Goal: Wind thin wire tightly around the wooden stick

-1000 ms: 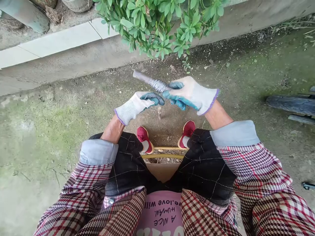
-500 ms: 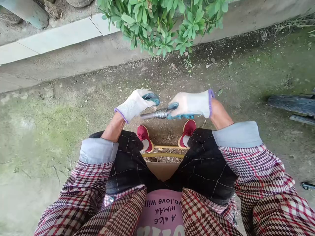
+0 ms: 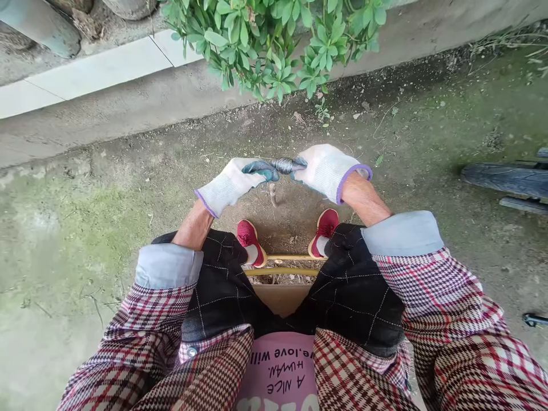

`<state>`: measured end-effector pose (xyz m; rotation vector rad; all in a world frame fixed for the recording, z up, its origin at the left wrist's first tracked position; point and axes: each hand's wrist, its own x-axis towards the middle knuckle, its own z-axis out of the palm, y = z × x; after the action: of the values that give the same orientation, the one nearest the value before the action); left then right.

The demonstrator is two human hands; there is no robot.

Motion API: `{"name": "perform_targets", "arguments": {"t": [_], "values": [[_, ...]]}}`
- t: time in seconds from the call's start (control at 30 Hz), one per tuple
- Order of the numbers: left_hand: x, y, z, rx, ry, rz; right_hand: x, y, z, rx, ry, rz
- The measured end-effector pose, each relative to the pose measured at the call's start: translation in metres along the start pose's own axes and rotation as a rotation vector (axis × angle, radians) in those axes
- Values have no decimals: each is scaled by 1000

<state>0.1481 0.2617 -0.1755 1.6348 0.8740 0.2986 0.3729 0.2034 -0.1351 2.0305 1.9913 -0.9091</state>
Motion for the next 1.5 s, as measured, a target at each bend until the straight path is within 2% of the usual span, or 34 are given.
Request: {"name": "perform_targets", "arguments": {"t": [0.07,0.23,0.33,0.47,0.63,0.7,0.83,0.97,1.07,1.13,1.2,1.33,1.4,1.43,1.5], "values": [[0,-2,-3,71,21,18,1,1,2,19,33,-7],[-5,-2,-14,484,224,69,-1,-1,1,22,25,28],[-8,1,-14,501,244,101,-1,-1,-3,57,56,35],[-8,8,-5,338,206,80,-1,-1,-3,189,105,57],[-8,23,1,-91,93,-74,-9,-8,-1,838,25,114],[-10,27,-1,-232,61,-140,-12,-11,-1,1002,-1,88],[-11,30,-5,-386,-23,-246,-16,-11,1,1152,-27,4],[-13,29,-7,-406,-43,-209,-24,-6,3,1254,-125,-64],[-16,26,-7,-441,-58,-120,-32,-6,0,1227,-245,-115],[-16,22,-7,-457,-65,-98,-32,-9,-2,1158,-249,-121],[-12,17,-5,-445,-25,-124,-28,-12,-4,1012,-144,-79],[0,9,0,-402,88,-195,-19,-17,-7,560,197,-50],[3,8,1,-398,98,-195,-18,-17,-6,333,277,-65],[3,8,1,-402,98,-185,-18,-16,-5,267,305,-65],[2,9,-1,-398,93,-156,-19,-15,-4,334,335,-57]]}}
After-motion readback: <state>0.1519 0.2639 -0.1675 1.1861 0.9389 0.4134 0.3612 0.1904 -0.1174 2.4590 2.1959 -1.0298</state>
